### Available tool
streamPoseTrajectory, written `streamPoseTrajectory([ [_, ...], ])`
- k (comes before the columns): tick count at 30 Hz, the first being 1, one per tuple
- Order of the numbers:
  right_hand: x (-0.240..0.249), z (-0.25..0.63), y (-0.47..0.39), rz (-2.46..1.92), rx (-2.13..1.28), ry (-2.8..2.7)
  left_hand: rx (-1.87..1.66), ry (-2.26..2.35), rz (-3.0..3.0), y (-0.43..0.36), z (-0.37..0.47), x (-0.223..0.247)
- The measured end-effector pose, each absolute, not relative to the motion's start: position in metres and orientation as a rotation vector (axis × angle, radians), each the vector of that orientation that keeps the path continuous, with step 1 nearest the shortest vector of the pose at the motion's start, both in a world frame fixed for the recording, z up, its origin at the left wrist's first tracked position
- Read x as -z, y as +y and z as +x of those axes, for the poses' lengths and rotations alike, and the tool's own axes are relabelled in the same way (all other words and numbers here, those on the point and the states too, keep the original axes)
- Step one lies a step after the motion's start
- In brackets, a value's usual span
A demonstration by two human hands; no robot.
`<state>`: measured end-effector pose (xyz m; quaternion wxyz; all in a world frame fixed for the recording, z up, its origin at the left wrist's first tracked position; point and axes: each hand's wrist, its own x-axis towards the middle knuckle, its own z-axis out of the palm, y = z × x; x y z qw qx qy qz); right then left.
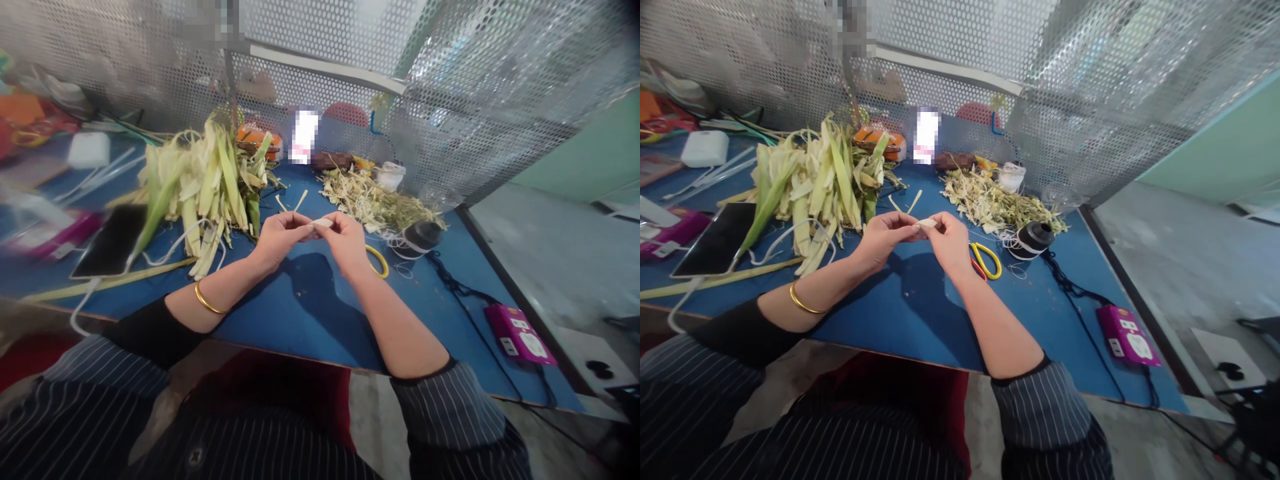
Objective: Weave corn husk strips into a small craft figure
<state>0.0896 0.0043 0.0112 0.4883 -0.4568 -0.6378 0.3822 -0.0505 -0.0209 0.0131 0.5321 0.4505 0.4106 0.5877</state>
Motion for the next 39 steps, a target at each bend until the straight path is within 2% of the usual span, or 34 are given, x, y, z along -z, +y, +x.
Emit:
streamPoseTrajectory([
  [4, -0.012, 0.09, 0.003, -1.067, -0.853, -1.628, -1.382, 1.042, 1.045, -0.02, -0.052, -0.014],
  [11, -0.014, 0.092, -0.006, -0.985, -0.3, -1.923, -1.284, 1.006, 0.825, -0.019, -0.054, -0.012],
  [18, -0.011, 0.097, -0.001, -0.9, -0.142, -2.002, -1.274, 0.962, 0.791, -0.02, -0.054, -0.014],
  [29, -0.018, 0.096, -0.002, -0.98, -0.12, -1.987, -1.364, 0.984, 0.929, -0.02, -0.053, -0.013],
  [34, -0.017, 0.097, 0.002, -1.006, -0.199, -2.007, -1.389, 0.975, 0.977, -0.02, -0.051, -0.01],
  [39, -0.016, 0.096, 0.003, -1.051, -0.417, -1.895, -1.458, 1.006, 0.984, -0.019, -0.048, -0.005],
])
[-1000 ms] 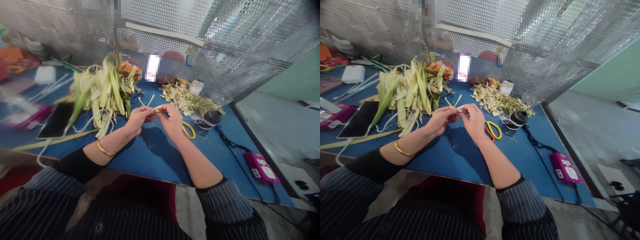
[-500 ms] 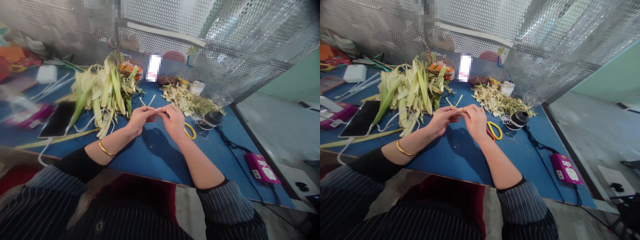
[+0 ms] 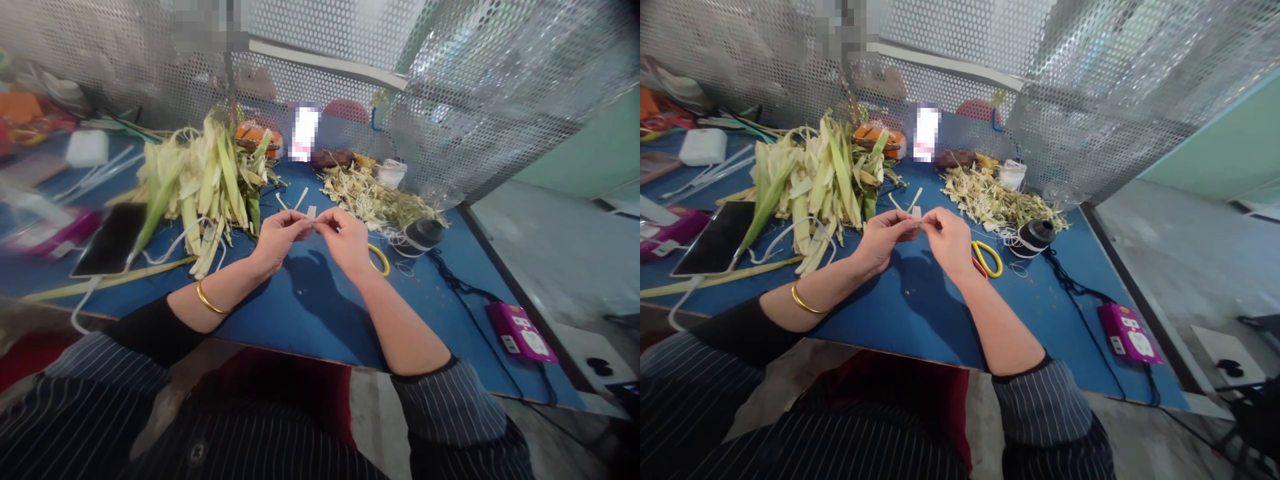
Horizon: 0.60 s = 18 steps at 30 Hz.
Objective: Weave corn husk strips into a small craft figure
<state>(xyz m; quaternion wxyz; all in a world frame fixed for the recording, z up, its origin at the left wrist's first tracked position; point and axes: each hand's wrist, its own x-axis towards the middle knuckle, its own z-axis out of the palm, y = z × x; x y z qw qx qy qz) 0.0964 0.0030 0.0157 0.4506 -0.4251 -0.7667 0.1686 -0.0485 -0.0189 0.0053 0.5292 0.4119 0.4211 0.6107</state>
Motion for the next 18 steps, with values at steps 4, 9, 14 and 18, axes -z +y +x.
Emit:
streamPoseTrajectory([
  [4, -0.0152, 0.0956, 0.0032, -1.123, -0.559, -1.846, -1.487, 1.038, 1.054, -0.0181, -0.0476, -0.002],
  [9, -0.0124, 0.0958, 0.0049, -1.16, -0.606, -1.82, -1.472, 1.063, 1.14, -0.0174, -0.0486, -0.0034],
  [14, -0.0153, 0.096, 0.001, -1.007, -0.226, -1.974, -1.407, 1.044, 0.892, -0.0176, -0.0499, -0.0075],
  [18, -0.0165, 0.0972, -0.0017, -0.89, 0.14, -2.122, -1.312, 0.955, 0.723, -0.0175, -0.0502, -0.0069],
])
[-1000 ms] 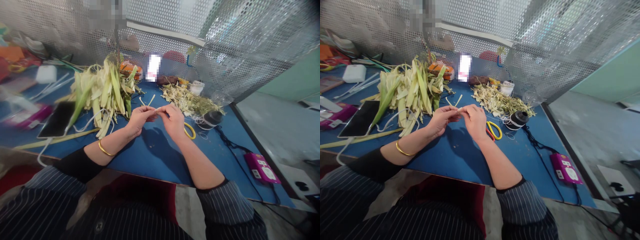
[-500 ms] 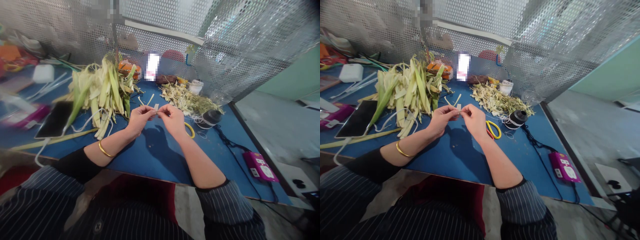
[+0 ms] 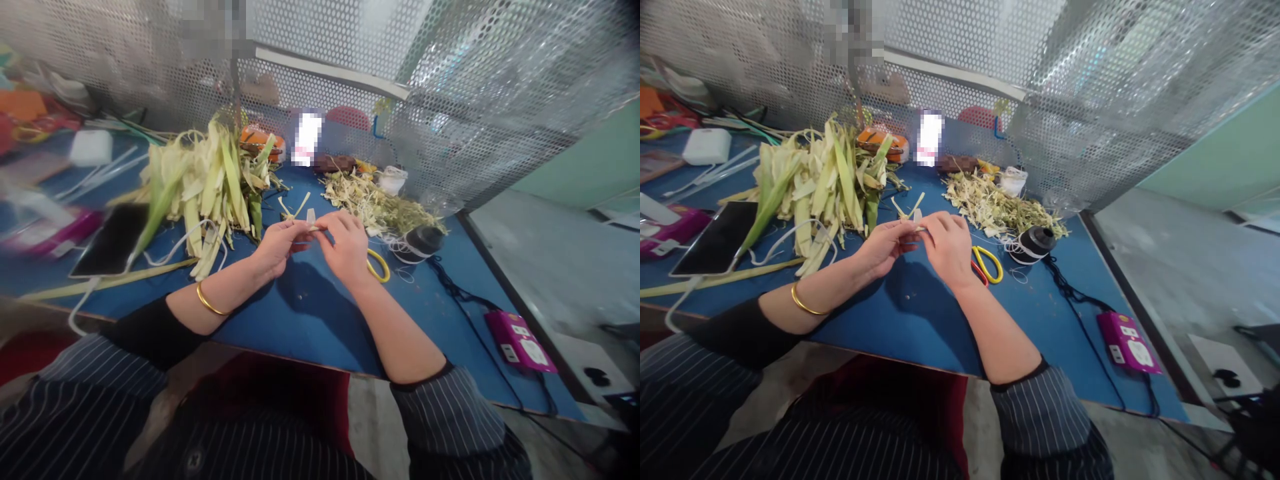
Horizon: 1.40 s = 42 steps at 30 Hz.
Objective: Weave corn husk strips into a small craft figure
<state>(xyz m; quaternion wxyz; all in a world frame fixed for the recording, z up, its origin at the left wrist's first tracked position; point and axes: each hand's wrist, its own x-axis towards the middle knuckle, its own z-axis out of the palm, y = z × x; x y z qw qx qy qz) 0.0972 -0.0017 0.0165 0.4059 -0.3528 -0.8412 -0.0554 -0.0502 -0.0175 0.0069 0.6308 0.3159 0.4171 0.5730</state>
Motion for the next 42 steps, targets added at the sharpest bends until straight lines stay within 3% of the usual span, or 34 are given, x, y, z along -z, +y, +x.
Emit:
streamPoseTrajectory([
  [16, -0.011, 0.101, 0.004, -0.9, 0.315, -2.275, -1.27, 0.854, 0.633, -0.015, -0.052, -0.003],
  [34, -0.018, 0.097, -0.001, -1.084, -0.145, -1.941, -1.466, 1.008, 1.053, -0.022, -0.047, -0.009],
  [42, -0.02, 0.097, -0.004, -0.954, 0.087, -2.081, -1.393, 1.006, 0.841, -0.019, -0.049, -0.007],
])
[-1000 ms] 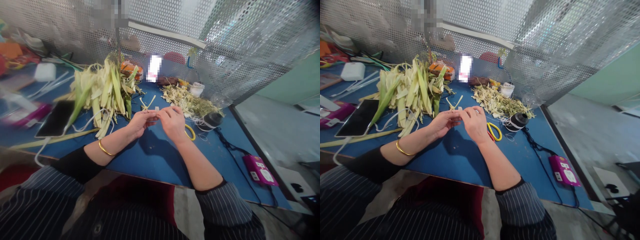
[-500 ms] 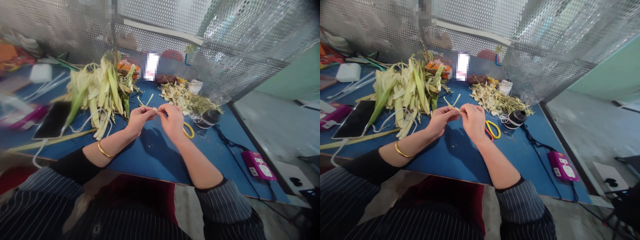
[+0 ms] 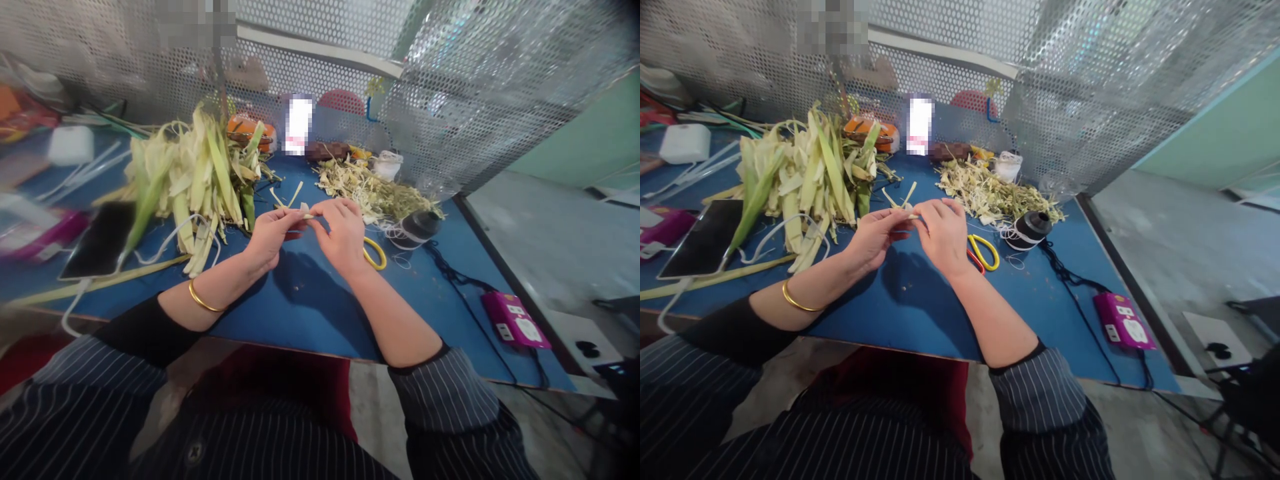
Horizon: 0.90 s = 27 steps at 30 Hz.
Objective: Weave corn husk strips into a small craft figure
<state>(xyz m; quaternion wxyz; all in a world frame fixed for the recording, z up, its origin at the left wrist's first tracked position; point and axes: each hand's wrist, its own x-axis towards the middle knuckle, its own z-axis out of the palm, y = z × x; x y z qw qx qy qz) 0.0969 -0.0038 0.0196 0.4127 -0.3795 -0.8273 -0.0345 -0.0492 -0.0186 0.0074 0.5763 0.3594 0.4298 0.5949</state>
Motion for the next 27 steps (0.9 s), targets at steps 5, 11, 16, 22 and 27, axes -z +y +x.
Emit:
streamPoseTrajectory([
  [5, -0.0197, 0.0975, -0.0049, -0.964, 0.142, -2.117, -1.354, 0.958, 0.814, -0.0185, -0.0504, -0.0071],
  [11, -0.0185, 0.096, -0.0052, -0.979, 0.043, -2.061, -1.43, 0.958, 0.902, -0.0193, -0.0502, -0.0086],
  [16, -0.0186, 0.0957, -0.0025, -1.037, -0.15, -1.916, -1.493, 0.973, 1.023, -0.0216, -0.0483, -0.0109],
  [22, -0.0172, 0.0969, 0.0039, -1.006, -0.451, -1.825, -1.53, 1.021, 1.215, -0.0208, -0.0491, -0.0099],
  [27, -0.0187, 0.0957, 0.0013, -0.903, -0.418, -1.842, -1.464, 1.044, 1.131, -0.0216, -0.0481, -0.0114],
])
